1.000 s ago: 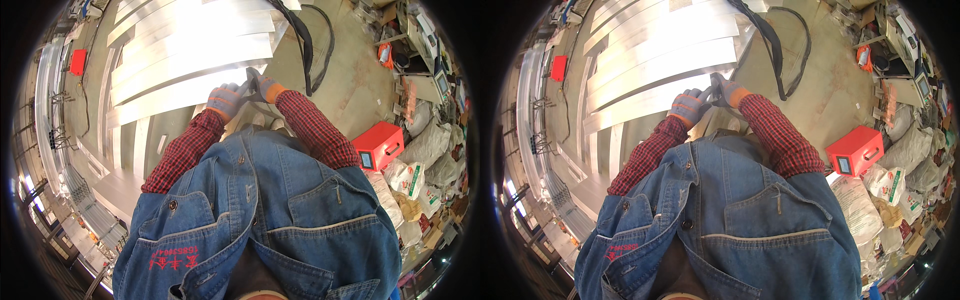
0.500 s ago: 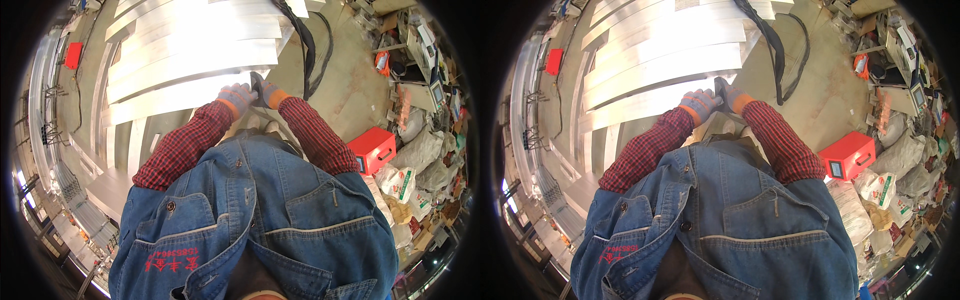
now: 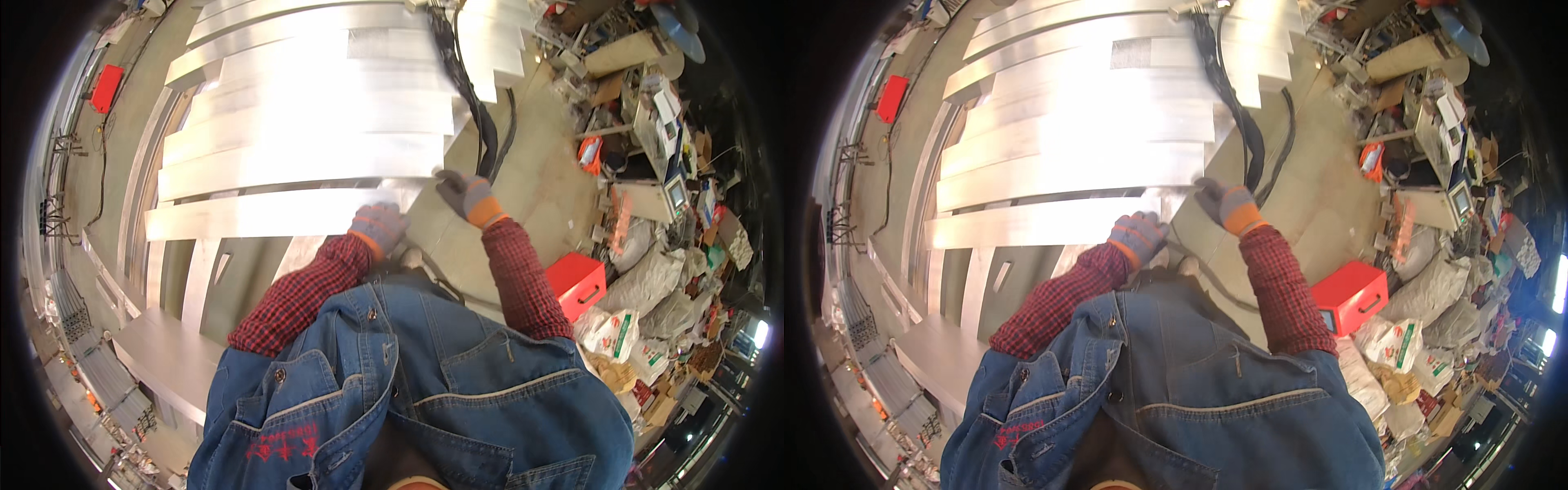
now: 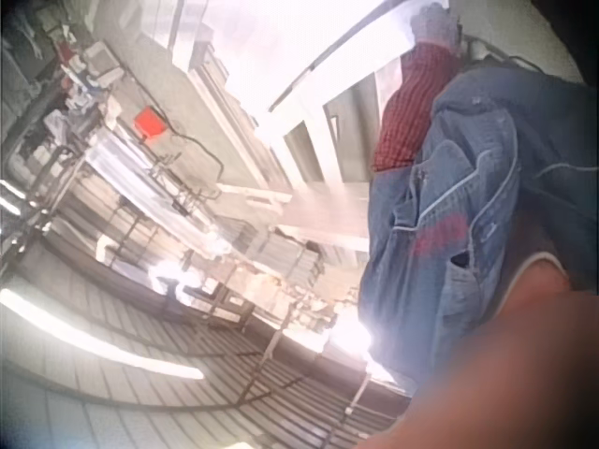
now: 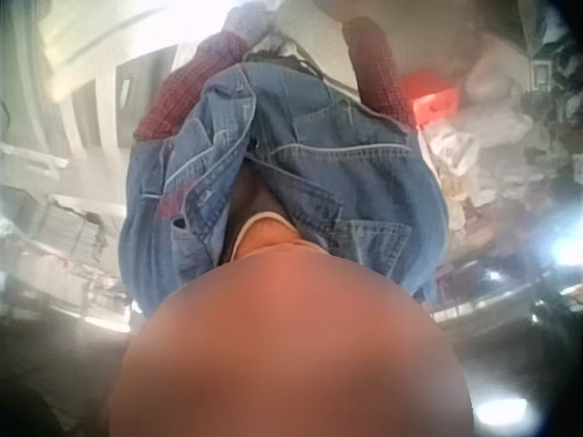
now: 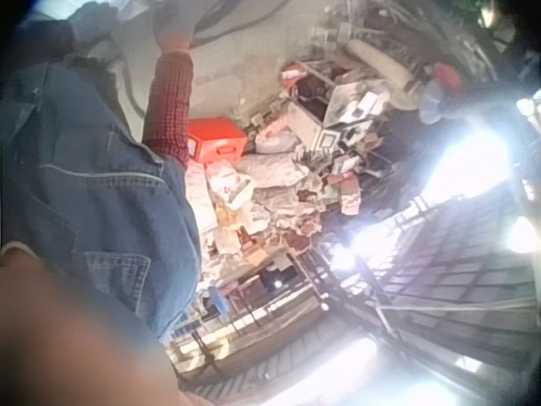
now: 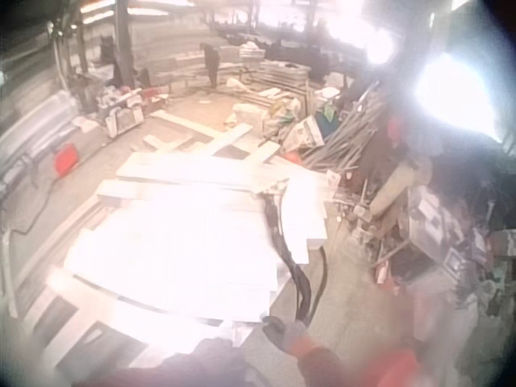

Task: The person aligns and welds metal frame components using a handheld welding torch. They repeatedly position metal bars, apply welds along seams, and adjust pieces to maintain alignment. The work occurs in a cluttered workshop with metal parts and equipment visible.

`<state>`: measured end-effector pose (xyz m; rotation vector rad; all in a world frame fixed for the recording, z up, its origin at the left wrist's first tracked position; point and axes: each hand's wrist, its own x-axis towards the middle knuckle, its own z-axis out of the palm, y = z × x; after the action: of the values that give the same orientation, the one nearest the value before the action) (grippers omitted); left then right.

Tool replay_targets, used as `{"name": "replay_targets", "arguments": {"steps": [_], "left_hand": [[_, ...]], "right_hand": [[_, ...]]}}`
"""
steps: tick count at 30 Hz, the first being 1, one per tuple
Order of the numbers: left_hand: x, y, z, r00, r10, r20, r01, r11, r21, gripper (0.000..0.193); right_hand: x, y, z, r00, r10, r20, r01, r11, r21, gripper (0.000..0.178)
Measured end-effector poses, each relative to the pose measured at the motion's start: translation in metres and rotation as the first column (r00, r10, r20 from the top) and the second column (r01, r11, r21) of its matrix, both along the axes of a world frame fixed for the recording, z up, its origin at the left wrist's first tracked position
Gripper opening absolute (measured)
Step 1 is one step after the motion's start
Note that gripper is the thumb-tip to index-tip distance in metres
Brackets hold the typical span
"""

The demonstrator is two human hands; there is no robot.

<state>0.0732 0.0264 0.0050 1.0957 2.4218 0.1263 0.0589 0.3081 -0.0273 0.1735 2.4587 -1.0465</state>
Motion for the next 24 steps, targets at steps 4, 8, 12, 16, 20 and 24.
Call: {"name": "replay_targets", "arguments": {"steps": [4,8,12,16,20,24], "left_hand": [[0.001,0.004,-0.013,1.0,0.015,0.02,-0.016,0.998,0.064,0.023],[0.0,0.011,-0.046,1.0,0.018,0.023,-0.021,0.987,0.162,0.02],[0.004,0.022,-0.081,0.957,0.265,0.119,-0.289,0.91,0.297,0.03],[0.011,0.032,-0.102,0.972,0.225,0.071,-0.236,0.931,0.278,0.023],[0.012,0.039,-0.122,0.911,0.317,0.263,-0.392,0.866,0.312,0.037],[0.015,0.04,-0.13,0.966,0.233,0.113,-0.259,0.866,0.429,0.03]], "right_hand": [[-0.115,0.044,0.034,0.829,-0.124,-0.546,0.139,0.99,-0.014,0.038],[-0.254,0.062,0.031,0.769,-0.31,-0.56,0.314,0.945,-0.092,0.064],[-0.359,0.064,0.001,0.815,-0.031,-0.579,0.29,0.886,0.362,0.066],[-0.415,0.051,-0.022,0.898,0.023,-0.439,0.25,0.795,0.552,0.058],[-0.429,0.039,-0.028,0.916,0.043,-0.398,0.281,0.64,0.715,0.054],[-0.438,0.037,-0.032,0.914,-0.01,-0.405,0.329,0.601,0.728,0.049]]}}
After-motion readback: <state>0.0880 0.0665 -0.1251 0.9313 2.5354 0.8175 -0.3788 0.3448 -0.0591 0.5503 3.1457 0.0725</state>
